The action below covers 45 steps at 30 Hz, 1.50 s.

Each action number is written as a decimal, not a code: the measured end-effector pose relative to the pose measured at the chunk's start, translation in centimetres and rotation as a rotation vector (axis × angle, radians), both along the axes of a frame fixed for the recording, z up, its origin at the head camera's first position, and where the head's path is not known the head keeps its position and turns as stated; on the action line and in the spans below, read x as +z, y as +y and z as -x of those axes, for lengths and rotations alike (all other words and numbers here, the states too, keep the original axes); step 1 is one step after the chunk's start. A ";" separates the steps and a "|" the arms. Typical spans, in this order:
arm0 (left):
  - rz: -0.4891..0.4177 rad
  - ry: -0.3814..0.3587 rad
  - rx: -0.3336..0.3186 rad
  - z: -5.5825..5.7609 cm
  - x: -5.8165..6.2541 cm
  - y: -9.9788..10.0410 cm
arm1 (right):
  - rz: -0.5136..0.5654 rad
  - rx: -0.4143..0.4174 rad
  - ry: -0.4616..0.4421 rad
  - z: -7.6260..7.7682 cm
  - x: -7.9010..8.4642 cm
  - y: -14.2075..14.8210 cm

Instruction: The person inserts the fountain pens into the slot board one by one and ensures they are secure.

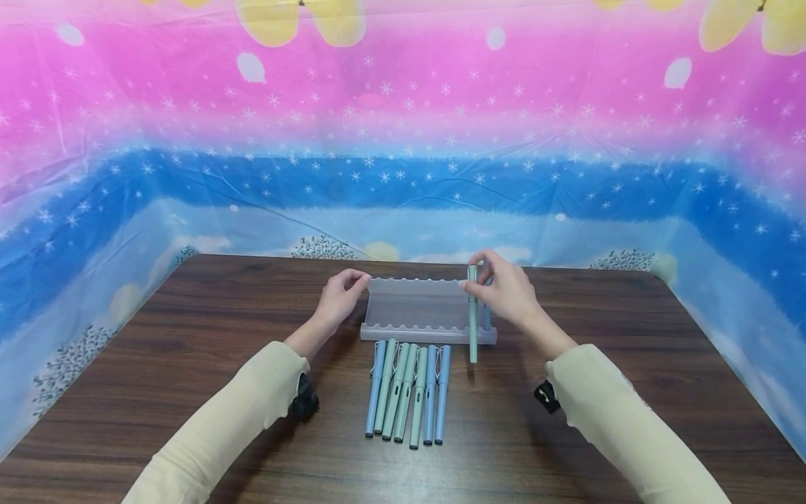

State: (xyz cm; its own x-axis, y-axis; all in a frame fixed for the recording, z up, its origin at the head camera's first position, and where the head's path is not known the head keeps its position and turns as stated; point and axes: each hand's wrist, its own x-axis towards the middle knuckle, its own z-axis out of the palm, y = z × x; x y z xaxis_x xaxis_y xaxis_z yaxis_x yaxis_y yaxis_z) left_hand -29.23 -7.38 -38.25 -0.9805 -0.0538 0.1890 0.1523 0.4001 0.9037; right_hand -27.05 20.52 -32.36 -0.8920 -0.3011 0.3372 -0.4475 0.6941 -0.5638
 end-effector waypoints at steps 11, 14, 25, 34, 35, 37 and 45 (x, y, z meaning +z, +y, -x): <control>0.006 0.007 -0.002 0.1 -0.1 0.0 | 0.007 -0.058 0.058 0.9 0.8 0.1; 0.005 0.008 0.000 0.1 -0.1 0.0 | -0.002 -0.075 0.077 1.0 0.9 0.1; -0.001 0.006 -0.005 0.0 -0.1 0.0 | -0.006 -0.157 0.218 1.7 1.0 0.1; 0.002 -0.001 -0.008 0.0 0.0 0.0 | 0.020 -0.193 0.321 2.1 -0.1 0.1; 0.002 -0.003 -0.007 0.0 0.0 0.0 | 0.021 -0.193 0.323 2.1 -0.2 0.0; 0.005 -0.004 -0.005 0.0 0.0 0.0 | 0.020 -0.189 0.325 2.0 -0.5 0.0; 0.007 -0.006 0.001 0.1 -0.1 0.0 | -0.017 -0.167 0.340 1.9 -1.7 -0.1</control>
State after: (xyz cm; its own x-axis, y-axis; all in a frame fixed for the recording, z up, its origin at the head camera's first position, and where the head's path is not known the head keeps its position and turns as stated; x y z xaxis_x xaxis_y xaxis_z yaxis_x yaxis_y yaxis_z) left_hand -29.31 -7.35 -38.33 -0.9816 -0.0535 0.1833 0.1463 0.4062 0.9020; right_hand -28.98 20.39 -34.03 -0.7671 -0.1690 0.6189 -0.4868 0.7817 -0.3899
